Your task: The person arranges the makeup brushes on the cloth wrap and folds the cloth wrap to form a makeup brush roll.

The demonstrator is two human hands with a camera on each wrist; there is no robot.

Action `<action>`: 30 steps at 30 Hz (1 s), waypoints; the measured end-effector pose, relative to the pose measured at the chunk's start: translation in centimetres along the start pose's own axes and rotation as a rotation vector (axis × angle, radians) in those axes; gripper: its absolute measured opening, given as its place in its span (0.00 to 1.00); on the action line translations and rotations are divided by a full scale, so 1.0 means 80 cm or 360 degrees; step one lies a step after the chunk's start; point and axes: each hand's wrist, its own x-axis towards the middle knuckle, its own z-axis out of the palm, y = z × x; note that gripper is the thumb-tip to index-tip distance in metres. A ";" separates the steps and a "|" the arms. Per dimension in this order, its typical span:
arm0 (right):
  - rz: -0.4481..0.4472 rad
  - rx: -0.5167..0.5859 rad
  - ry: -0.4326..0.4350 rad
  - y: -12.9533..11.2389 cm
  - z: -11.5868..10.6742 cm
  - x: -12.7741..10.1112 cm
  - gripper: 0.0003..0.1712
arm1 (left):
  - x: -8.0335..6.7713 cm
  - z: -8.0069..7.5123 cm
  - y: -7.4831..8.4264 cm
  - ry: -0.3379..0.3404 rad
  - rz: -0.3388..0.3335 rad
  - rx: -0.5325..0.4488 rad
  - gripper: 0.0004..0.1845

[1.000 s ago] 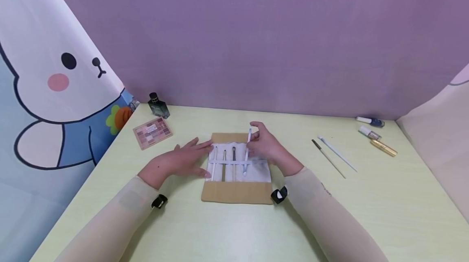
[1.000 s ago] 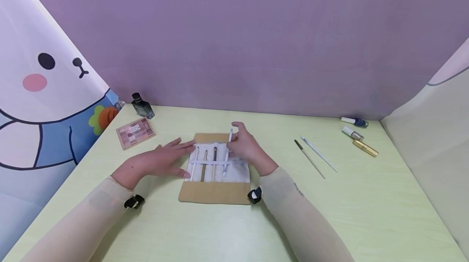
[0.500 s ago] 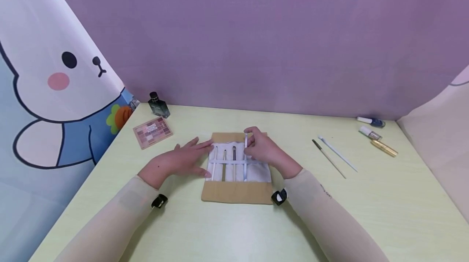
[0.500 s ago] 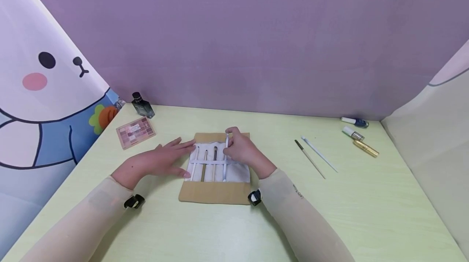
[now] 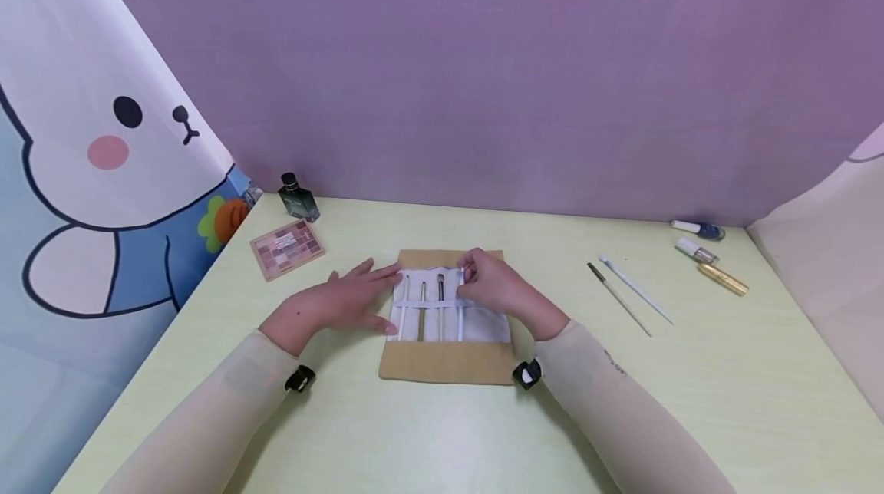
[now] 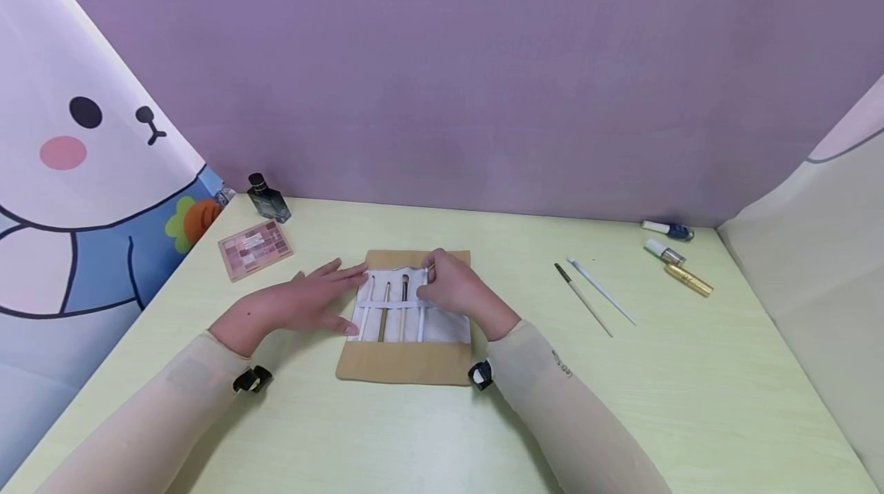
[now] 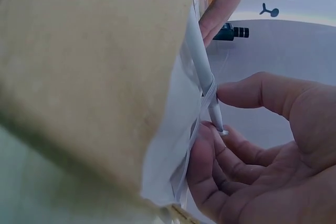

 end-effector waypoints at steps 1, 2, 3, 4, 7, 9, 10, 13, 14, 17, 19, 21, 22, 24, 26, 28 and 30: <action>0.0000 -0.0013 -0.0003 0.000 0.000 0.000 0.25 | 0.000 0.000 0.000 0.0000 -0.0001 -0.0001 0.53; 0.0000 -0.0023 -0.0008 0.000 0.000 0.000 0.25 | 0.000 0.000 0.000 0.0000 -0.0003 -0.0001 0.53; -0.0001 -0.0041 -0.0016 0.000 0.000 0.000 0.24 | 0.000 0.000 0.000 -0.0001 -0.0005 -0.0003 0.53; -0.0002 -0.0057 -0.0027 0.001 0.000 0.000 0.23 | 0.000 0.000 0.000 -0.0003 -0.0008 -0.0005 0.53; 0.0010 -0.0104 -0.0055 0.001 0.000 -0.001 0.21 | 0.000 0.000 0.000 -0.0007 -0.0012 -0.0009 0.53; 0.0022 -0.0135 -0.0065 0.002 -0.001 -0.002 0.19 | 0.000 0.000 0.000 -0.0009 -0.0011 -0.0008 0.53; 0.0029 -0.0142 -0.0067 0.001 -0.001 -0.003 0.19 | 0.000 0.000 0.000 -0.0008 -0.0010 -0.0007 0.53; 0.0044 -0.0175 -0.0063 0.000 -0.001 -0.004 0.16 | 0.000 0.000 -0.001 -0.0009 -0.0010 -0.0010 0.53; 0.0044 -0.0182 -0.0061 -0.001 -0.002 -0.005 0.16 | 0.000 -0.001 -0.001 -0.0010 -0.0010 -0.0014 0.53; 0.0037 -0.0204 -0.0063 0.000 -0.003 -0.008 0.18 | 0.000 0.000 0.000 -0.0011 -0.0011 -0.0025 0.53; 0.0035 -0.0200 -0.0071 0.002 -0.006 -0.010 0.21 | 0.000 0.000 0.000 -0.0010 -0.0011 -0.0029 0.53; 0.0038 -0.0184 -0.0077 0.004 -0.010 -0.012 0.23 | 0.000 0.000 0.000 -0.0008 -0.0008 -0.0030 0.53; 0.0038 -0.0171 -0.0072 0.006 -0.013 -0.013 0.24 | 0.000 0.000 0.000 -0.0007 -0.0008 -0.0031 0.53; 0.0039 -0.0121 -0.0062 0.010 -0.019 -0.016 0.25 | 0.000 0.000 0.000 -0.0005 -0.0005 -0.0032 0.53; 0.0036 -0.0078 -0.0031 0.015 -0.025 -0.019 0.24 | 0.000 0.000 -0.001 -0.0003 -0.0003 -0.0032 0.53; 0.0024 -0.0043 0.0014 0.019 -0.032 -0.024 0.25 | 0.000 0.001 -0.001 -0.0003 -0.0002 -0.0030 0.53; 0.0016 -0.0017 0.0055 0.023 -0.041 -0.029 0.25 | 0.000 0.001 -0.002 -0.0001 0.0001 -0.0026 0.53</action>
